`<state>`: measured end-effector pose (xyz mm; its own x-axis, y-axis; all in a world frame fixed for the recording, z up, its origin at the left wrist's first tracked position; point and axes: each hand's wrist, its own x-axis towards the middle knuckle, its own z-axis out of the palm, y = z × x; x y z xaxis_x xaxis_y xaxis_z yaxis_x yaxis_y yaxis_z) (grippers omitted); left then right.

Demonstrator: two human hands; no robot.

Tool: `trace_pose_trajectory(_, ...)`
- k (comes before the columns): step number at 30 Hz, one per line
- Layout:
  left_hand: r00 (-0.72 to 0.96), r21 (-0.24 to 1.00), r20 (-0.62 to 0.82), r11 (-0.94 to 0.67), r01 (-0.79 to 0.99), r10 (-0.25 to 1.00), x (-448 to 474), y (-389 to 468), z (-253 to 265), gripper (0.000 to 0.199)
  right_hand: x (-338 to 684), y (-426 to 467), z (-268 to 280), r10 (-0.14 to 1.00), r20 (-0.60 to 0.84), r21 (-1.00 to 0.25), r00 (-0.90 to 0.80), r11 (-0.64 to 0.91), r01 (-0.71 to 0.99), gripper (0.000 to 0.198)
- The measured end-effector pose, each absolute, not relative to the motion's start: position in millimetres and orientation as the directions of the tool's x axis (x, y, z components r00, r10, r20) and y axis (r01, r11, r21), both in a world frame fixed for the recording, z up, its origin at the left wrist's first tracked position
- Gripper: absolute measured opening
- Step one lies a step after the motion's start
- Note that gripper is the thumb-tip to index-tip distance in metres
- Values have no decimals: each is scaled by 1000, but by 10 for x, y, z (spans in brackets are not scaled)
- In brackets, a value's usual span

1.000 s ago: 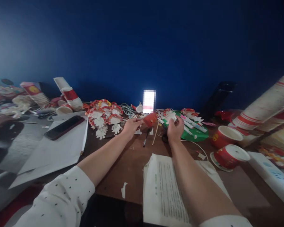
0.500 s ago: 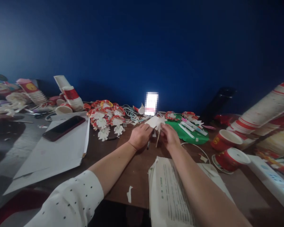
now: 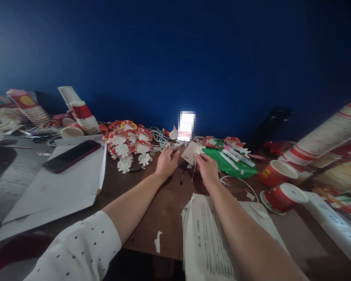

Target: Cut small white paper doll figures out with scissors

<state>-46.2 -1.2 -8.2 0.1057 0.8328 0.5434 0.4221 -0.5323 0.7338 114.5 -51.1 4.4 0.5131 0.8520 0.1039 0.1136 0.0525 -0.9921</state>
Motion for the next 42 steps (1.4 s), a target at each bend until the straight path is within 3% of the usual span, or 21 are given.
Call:
trace_pose_trajectory(4, 181, 900, 295, -336, 277, 938, -452, 15, -74, 21, 1100, -558, 60, 882, 245, -934, 403, 104, 341, 40)
trace_pose_trajectory(8, 252, 983, 45, -88, 161, 967, -418, -10, -53, 20, 1090, -587, 99, 894, 238, -923, 379, 86, 376, 40)
trace_pose_trajectory(11, 281, 996, -38, 13, 91, 959, -401, -32, -23, 19, 1107, -590, 106, 888, 234, -921, 395, 73, 383, 39)
trace_pose_trajectory(19, 311, 996, -88, 77, 48, 946, -406, -41, -1, 22, 1127, -582, 93, 886, 227, -905, 404, 39, 425, 39)
trace_pose_trajectory(28, 352, 998, -13, -11, 68, 936, -416, -47, 1, 13, 1136, -571, 100, 862, 277, -842, 424, 5, 540, 39)
trace_pose_trajectory(42, 386, 999, 1, -18, 41, 923, -409, -6, -85, 17, 1110, -586, 150, 853, 255, -857, 456, -19, 514, 40)
